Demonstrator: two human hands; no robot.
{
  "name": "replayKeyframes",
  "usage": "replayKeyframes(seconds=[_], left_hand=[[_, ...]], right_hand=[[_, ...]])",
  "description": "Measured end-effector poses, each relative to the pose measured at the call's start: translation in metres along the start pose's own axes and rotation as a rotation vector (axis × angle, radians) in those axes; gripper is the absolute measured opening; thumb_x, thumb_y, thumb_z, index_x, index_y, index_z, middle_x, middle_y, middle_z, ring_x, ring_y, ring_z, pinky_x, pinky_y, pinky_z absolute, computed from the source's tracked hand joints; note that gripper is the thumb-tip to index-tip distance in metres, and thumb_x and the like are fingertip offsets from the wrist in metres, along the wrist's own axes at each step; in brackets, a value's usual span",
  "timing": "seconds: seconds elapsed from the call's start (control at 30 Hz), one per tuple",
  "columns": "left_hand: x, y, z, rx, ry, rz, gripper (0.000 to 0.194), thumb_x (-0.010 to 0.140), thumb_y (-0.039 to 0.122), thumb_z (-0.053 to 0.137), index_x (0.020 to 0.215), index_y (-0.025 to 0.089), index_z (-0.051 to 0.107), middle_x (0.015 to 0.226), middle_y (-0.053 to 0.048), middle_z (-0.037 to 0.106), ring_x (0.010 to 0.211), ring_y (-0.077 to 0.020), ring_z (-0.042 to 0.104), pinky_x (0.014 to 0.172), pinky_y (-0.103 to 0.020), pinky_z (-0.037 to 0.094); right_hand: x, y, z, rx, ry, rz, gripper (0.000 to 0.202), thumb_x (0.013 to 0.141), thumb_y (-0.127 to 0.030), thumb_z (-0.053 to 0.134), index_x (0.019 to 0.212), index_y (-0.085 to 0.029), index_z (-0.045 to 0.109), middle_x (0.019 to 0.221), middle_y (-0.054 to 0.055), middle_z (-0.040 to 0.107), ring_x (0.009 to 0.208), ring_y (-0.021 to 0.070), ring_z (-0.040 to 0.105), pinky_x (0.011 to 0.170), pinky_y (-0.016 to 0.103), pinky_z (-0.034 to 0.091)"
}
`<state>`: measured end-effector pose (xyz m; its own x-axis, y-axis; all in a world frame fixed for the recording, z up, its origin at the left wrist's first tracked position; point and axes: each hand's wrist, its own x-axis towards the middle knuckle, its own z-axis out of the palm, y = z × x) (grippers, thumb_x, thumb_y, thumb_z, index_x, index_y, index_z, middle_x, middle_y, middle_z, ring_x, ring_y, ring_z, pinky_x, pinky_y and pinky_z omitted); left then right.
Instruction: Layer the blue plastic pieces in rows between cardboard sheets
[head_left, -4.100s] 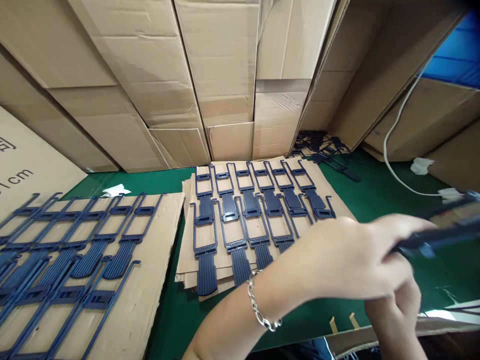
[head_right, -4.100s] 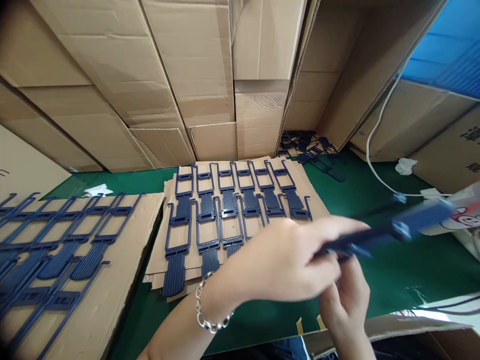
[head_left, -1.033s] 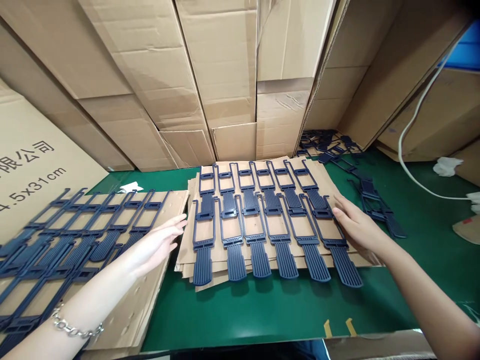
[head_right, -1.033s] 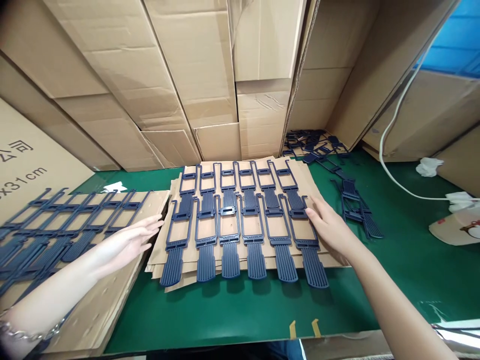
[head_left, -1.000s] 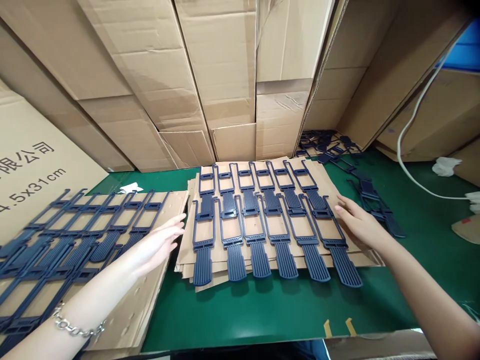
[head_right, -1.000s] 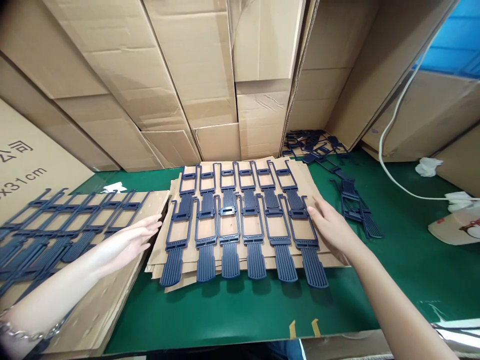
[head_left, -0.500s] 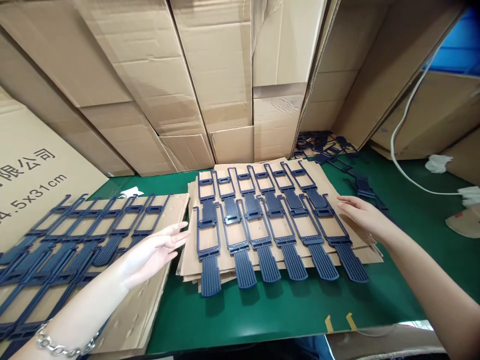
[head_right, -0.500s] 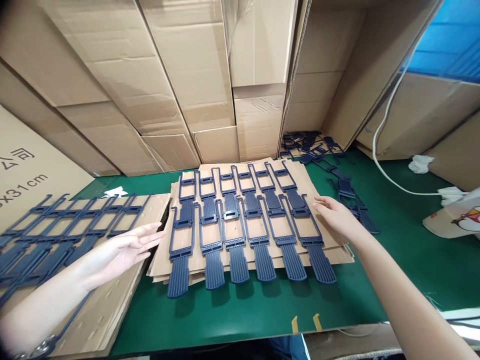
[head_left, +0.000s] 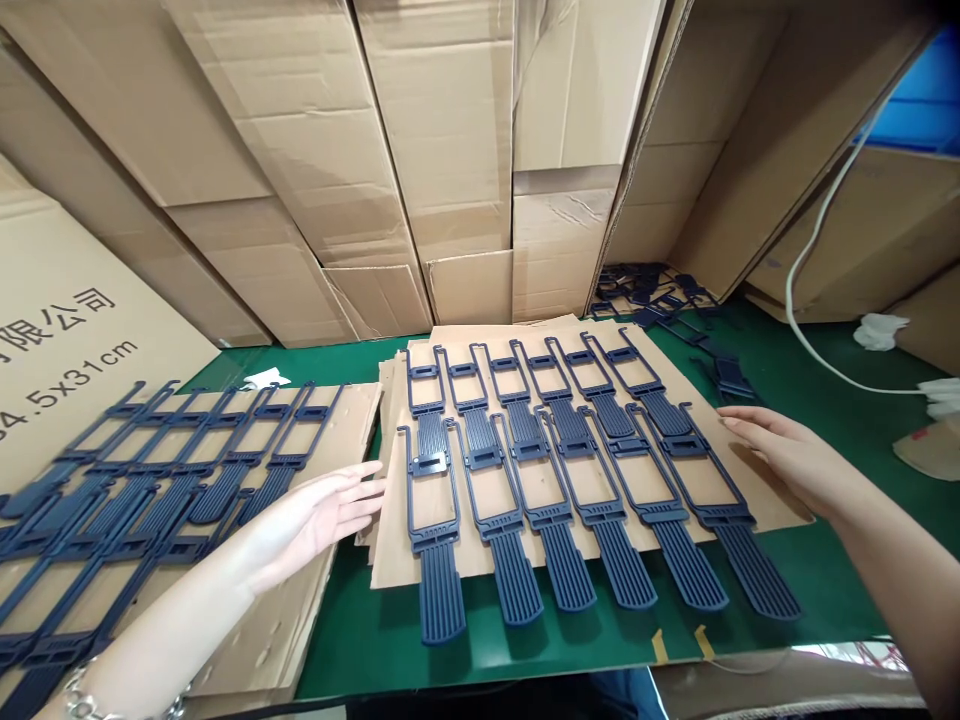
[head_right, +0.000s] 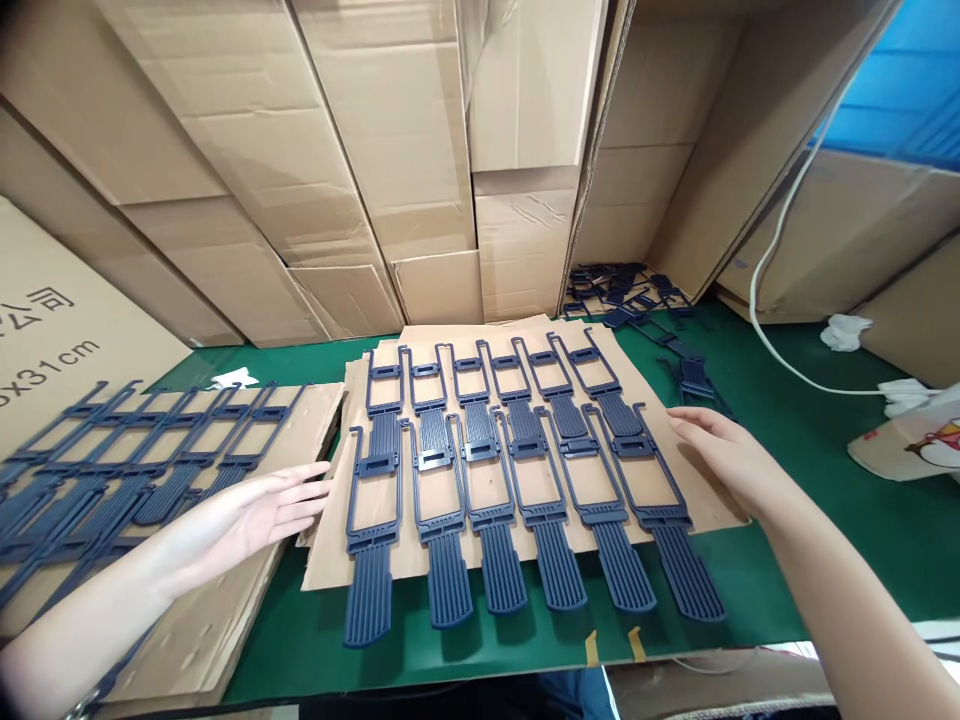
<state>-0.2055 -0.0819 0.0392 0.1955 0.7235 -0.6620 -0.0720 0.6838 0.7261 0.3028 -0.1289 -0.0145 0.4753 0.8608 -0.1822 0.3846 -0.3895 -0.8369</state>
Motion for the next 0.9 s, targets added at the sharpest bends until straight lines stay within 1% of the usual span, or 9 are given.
replayKeyframes(seconds=[0.1, 0.2, 0.27, 0.37, 0.47, 0.57, 0.63, 0.73, 0.9], left_hand=[[0.004, 0.0, 0.004, 0.011, -0.012, -0.02, 0.037, 0.08, 0.029, 0.05, 0.114, 0.014, 0.051, 0.122, -0.012, 0.051, 0.101, -0.0225, 0.056, 0.079, -0.027, 0.051], [0.007, 0.0, 0.01, 0.065, -0.087, -0.028, 0.034, 0.077, 0.026, 0.056, 0.109, 0.014, 0.054, 0.118, -0.012, 0.054, 0.095, -0.0245, 0.059, 0.078, -0.032, 0.052], [0.01, 0.0, 0.014, 0.117, -0.125, -0.037, 0.034, 0.076, 0.025, 0.058, 0.108, 0.014, 0.053, 0.112, -0.012, 0.057, 0.092, -0.0249, 0.06, 0.077, -0.033, 0.053], [0.016, -0.002, 0.018, 0.167, -0.1, -0.053, 0.035, 0.075, 0.021, 0.059, 0.108, 0.015, 0.05, 0.104, -0.012, 0.06, 0.084, -0.0218, 0.062, 0.072, -0.03, 0.053], [0.024, -0.007, 0.022, 0.163, -0.083, -0.041, 0.035, 0.074, 0.019, 0.06, 0.107, 0.018, 0.049, 0.1, -0.009, 0.061, 0.083, -0.0192, 0.062, 0.068, -0.026, 0.053], [0.033, -0.01, 0.024, 0.169, -0.072, 0.014, 0.031, 0.073, 0.018, 0.061, 0.102, 0.019, 0.05, 0.1, -0.007, 0.061, 0.092, -0.0193, 0.06, 0.069, -0.025, 0.053], [0.038, -0.009, 0.025, 0.19, -0.08, 0.06, 0.029, 0.073, 0.019, 0.061, 0.1, 0.018, 0.051, 0.101, -0.007, 0.06, 0.098, -0.0196, 0.057, 0.072, -0.025, 0.052], [0.041, -0.006, 0.025, 0.227, -0.074, 0.12, 0.027, 0.071, 0.021, 0.063, 0.096, 0.017, 0.052, 0.1, -0.007, 0.06, 0.1, -0.0191, 0.056, 0.076, -0.024, 0.05], [0.042, -0.001, 0.018, 0.209, -0.072, 0.164, 0.032, 0.069, 0.02, 0.064, 0.099, 0.015, 0.055, 0.105, -0.008, 0.059, 0.104, -0.0184, 0.053, 0.083, -0.023, 0.046]], right_hand=[[0.002, 0.004, -0.006, 0.234, -0.065, 0.171, 0.048, 0.07, -0.042, 0.06, 0.114, -0.026, 0.051, 0.108, 0.013, 0.059, 0.087, 0.0298, 0.06, 0.059, 0.033, 0.053], [0.003, 0.003, -0.009, 0.366, -0.127, 0.32, 0.058, 0.067, -0.038, 0.064, 0.121, -0.026, 0.046, 0.11, 0.014, 0.057, 0.087, 0.0325, 0.06, 0.062, 0.038, 0.053], [0.004, 0.001, -0.01, 0.424, -0.214, 0.413, 0.058, 0.066, -0.038, 0.066, 0.12, -0.026, 0.047, 0.11, 0.015, 0.057, 0.085, 0.0345, 0.06, 0.065, 0.042, 0.052], [0.005, -0.002, -0.011, 0.485, -0.343, 0.48, 0.052, 0.066, -0.037, 0.068, 0.114, -0.025, 0.051, 0.107, 0.017, 0.058, 0.083, 0.0364, 0.06, 0.069, 0.047, 0.05], [0.005, -0.004, -0.009, 0.508, -0.358, 0.477, 0.04, 0.068, -0.035, 0.066, 0.105, -0.026, 0.055, 0.103, 0.015, 0.06, 0.08, 0.0348, 0.061, 0.067, 0.047, 0.05], [0.004, -0.007, -0.007, 0.518, -0.341, 0.456, 0.033, 0.069, -0.034, 0.065, 0.1, -0.026, 0.056, 0.097, 0.014, 0.062, 0.075, 0.0334, 0.062, 0.063, 0.046, 0.051], [0.002, -0.008, -0.006, 0.535, -0.328, 0.434, 0.034, 0.068, -0.033, 0.066, 0.1, -0.025, 0.055, 0.096, 0.015, 0.062, 0.073, 0.033, 0.062, 0.062, 0.045, 0.051], [0.0, -0.007, -0.004, 0.555, -0.314, 0.408, 0.035, 0.069, -0.031, 0.066, 0.101, -0.025, 0.053, 0.096, 0.014, 0.062, 0.073, 0.031, 0.062, 0.061, 0.042, 0.052], [0.001, -0.005, -0.001, 0.577, -0.362, 0.346, 0.04, 0.069, -0.032, 0.066, 0.105, -0.025, 0.05, 0.096, 0.014, 0.062, 0.072, 0.03, 0.063, 0.061, 0.04, 0.052]])
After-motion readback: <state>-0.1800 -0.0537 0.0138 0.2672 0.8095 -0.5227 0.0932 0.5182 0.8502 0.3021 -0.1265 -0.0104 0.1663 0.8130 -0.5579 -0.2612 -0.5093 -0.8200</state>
